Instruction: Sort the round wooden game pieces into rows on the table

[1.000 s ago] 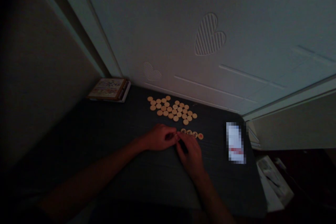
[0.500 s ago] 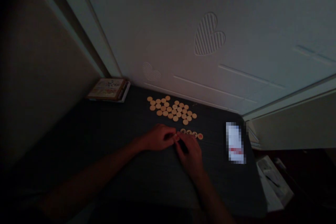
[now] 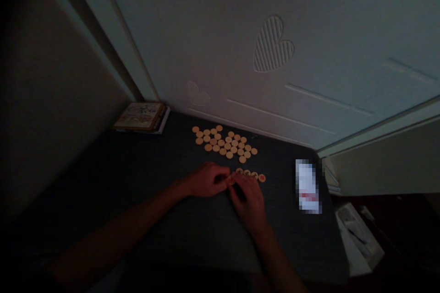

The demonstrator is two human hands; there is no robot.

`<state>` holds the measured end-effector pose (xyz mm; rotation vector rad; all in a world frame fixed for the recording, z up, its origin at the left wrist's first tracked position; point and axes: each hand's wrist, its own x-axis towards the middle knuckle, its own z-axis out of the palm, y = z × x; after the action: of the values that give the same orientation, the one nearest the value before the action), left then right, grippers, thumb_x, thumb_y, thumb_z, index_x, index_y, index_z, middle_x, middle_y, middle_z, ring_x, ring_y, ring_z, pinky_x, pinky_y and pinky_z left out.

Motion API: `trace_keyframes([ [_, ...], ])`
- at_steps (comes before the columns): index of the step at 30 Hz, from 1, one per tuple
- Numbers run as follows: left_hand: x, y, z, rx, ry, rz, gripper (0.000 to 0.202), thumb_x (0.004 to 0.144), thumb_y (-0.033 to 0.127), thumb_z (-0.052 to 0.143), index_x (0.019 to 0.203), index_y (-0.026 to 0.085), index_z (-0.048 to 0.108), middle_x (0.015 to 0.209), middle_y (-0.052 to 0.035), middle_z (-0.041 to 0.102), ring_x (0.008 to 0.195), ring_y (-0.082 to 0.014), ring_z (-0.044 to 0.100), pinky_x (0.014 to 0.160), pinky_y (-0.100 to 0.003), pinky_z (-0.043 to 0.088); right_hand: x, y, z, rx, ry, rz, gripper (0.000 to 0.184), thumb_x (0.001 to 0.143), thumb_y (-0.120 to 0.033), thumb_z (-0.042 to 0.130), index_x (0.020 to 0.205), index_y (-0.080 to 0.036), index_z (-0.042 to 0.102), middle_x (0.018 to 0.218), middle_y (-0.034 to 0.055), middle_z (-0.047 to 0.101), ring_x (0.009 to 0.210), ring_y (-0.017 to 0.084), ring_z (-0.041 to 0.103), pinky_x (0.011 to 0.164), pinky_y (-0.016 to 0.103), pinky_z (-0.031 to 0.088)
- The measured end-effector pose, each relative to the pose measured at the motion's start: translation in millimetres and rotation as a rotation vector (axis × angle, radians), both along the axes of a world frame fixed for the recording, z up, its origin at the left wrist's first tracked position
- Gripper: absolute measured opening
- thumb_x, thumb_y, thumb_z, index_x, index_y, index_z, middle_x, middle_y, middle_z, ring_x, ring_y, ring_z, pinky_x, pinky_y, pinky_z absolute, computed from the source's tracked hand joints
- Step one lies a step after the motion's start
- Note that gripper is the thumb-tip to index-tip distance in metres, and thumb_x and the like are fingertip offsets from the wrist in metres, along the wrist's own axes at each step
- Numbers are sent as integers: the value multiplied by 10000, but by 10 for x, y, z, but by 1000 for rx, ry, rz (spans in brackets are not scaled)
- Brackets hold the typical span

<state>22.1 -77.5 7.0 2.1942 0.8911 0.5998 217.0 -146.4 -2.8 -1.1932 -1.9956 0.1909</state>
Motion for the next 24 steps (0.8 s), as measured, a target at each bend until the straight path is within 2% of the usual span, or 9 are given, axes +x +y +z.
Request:
trace_keyframes([
  [8,1,-4,-16,-2,11,3,229,898,352,556,745,198,629,630,28,631,564,-113,551,563,-239,330,2,-18,-3,-24,16,-13,202,924,-212,654,1123,-250,644,1142,79,722,1062,237,678,925,429,554],
  [14,1,-1,0,4,7,4,232,905,340,548,744,196,632,625,26,632,558,-110,551,553,-235,320,2,-14,-18,-3,17,-17,214,921,-207,654,1131,-247,643,1129,81,724,1048,235,683,917,429,552],
  [18,1,-3,3,-15,-17,8,220,901,336,557,751,194,633,632,27,636,563,-109,553,556,-231,329,9,-8,-21,14,28,-67,189,921,-231,652,1109,-253,649,1103,78,729,1039,251,681,939,473,533],
  [24,-15,0,-6,-45,-84,13,142,884,253,559,793,192,648,662,28,641,583,-108,546,571,-226,358,59,57,-16,29,4,-132,202,925,-249,651,1126,-269,643,1112,67,730,1041,258,643,907,475,532],
])
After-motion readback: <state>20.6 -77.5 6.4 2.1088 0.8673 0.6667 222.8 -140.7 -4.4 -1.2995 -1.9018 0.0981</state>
